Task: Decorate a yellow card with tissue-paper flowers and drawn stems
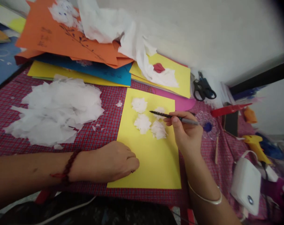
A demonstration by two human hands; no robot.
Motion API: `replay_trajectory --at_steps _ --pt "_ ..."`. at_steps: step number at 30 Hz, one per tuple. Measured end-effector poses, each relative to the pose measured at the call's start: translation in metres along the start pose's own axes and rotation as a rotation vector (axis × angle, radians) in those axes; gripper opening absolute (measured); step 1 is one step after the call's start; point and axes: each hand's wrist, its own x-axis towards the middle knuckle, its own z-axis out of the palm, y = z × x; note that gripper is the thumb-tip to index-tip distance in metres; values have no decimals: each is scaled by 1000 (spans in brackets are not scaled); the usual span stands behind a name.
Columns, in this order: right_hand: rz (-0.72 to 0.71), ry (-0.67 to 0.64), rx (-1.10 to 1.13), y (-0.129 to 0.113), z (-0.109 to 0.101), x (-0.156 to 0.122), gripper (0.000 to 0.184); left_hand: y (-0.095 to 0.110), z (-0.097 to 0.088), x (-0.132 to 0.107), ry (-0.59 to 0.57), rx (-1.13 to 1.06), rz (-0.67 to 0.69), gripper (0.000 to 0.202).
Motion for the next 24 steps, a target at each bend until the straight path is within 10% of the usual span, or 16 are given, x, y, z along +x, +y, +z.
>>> replay_trajectory --at_steps 24 --pt "6 0 18 0 1 0 18 0 -1 2 -12 -2 3 17"
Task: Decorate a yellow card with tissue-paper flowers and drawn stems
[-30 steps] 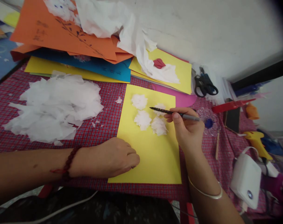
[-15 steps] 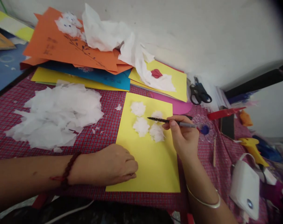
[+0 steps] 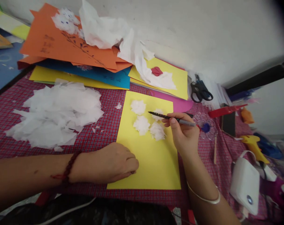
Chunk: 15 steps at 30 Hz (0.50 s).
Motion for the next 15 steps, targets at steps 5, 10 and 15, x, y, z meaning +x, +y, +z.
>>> replay_trajectory --at_steps 5,10,15 --pt "-23 7 16 -2 0 1 16 0 -1 0 19 -8 -2 17" --pt "-2 19 15 -1 -1 2 16 -1 1 -1 47 3 13 16" --pt "-9 23 0 1 0 1 16 -1 0 0 32 8 12 17"
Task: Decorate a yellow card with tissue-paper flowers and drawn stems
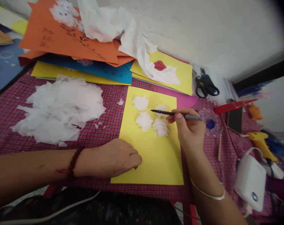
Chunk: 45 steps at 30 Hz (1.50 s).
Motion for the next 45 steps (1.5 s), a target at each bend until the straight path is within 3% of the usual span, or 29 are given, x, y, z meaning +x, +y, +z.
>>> replay_trajectory --at_steps 6,13,25,34,45 --pt "-13 16 20 -2 0 1 14 1 -1 0 -11 -6 -4 18" --pt "-31 172 50 -6 -4 6 16 1 -2 0 -7 -3 -6 18" --pt "-44 138 -19 -2 -4 4 20 0 0 0 0 -10 1 19" --pt "-72 170 -163 -14 -10 4 18 1 -1 0 -8 -6 -7 19" --pt "-58 102 -36 -4 -1 1 14 1 -1 0 -15 -14 -6 18"
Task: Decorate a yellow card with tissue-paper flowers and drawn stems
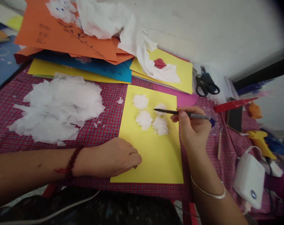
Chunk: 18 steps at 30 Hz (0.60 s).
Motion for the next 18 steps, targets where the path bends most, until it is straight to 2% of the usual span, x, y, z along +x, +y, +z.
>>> replay_trajectory --at_steps 8,18 --pt "-1 -27 -16 -1 1 0 12 0 0 0 24 -10 1 18" --pt "-8 -32 3 0 1 0 11 0 1 0 -10 16 -9 18"
